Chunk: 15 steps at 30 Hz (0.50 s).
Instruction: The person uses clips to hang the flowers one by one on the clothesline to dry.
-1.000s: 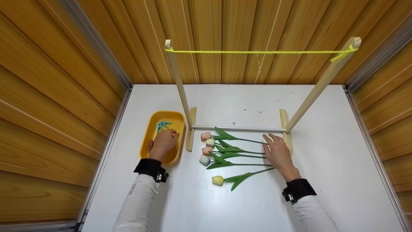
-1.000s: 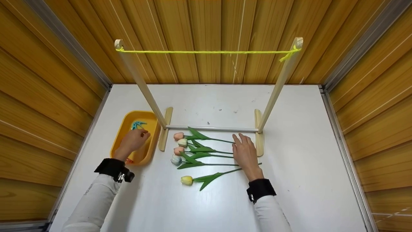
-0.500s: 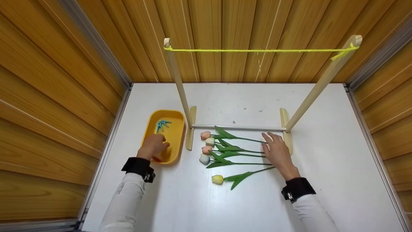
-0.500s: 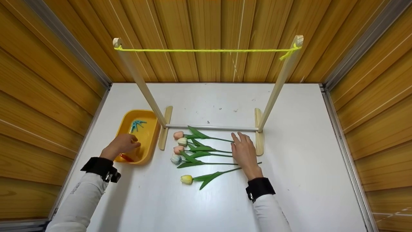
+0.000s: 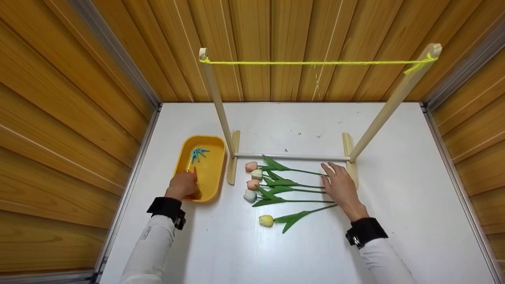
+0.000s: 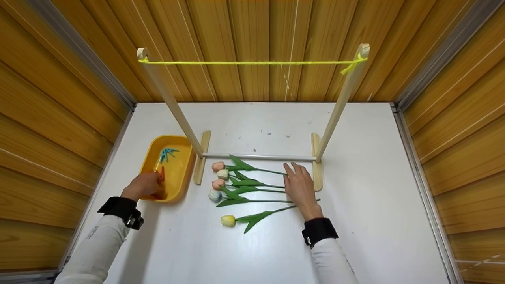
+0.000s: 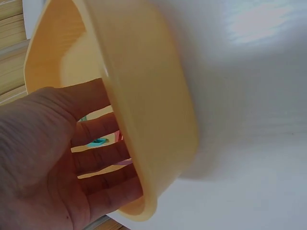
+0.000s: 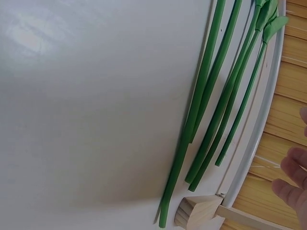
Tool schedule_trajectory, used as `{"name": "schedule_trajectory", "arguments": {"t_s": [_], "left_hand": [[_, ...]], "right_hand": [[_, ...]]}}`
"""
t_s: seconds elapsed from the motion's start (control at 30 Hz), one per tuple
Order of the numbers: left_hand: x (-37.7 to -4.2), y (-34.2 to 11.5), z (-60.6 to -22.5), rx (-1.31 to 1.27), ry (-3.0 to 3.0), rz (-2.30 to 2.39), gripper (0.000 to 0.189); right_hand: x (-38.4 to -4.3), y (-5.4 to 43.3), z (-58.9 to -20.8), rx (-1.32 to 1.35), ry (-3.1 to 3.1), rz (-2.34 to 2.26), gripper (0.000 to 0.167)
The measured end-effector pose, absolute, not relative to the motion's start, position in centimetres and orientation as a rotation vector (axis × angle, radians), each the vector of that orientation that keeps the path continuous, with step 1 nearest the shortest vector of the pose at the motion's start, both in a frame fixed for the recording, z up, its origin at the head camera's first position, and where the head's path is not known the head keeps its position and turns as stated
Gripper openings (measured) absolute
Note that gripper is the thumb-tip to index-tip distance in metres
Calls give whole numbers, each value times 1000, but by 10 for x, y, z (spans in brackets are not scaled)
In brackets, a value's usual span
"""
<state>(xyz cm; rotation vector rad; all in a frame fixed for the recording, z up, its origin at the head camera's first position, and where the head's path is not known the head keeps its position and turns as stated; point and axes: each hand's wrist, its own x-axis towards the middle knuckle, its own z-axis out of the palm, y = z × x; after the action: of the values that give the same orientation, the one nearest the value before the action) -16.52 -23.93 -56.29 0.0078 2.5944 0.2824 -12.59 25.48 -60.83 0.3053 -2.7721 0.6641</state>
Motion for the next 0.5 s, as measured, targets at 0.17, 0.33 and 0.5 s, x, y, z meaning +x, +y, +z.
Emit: {"name": "schedule_trajectory", "arguments": {"t_s": [0.17,0.33,0.5], "left_hand": [[-163,-239,-570,18,2595,260,33],[-161,-240,-577,102,2619,179,49],[-160,-237,-578,100,2624,181,36]], "right_hand": [[-126,253,-608,301,-2770,675,39],[-126,251,-605,316,-2778,695,39],[-127,252,-602,308,-2788,692,40]]}}
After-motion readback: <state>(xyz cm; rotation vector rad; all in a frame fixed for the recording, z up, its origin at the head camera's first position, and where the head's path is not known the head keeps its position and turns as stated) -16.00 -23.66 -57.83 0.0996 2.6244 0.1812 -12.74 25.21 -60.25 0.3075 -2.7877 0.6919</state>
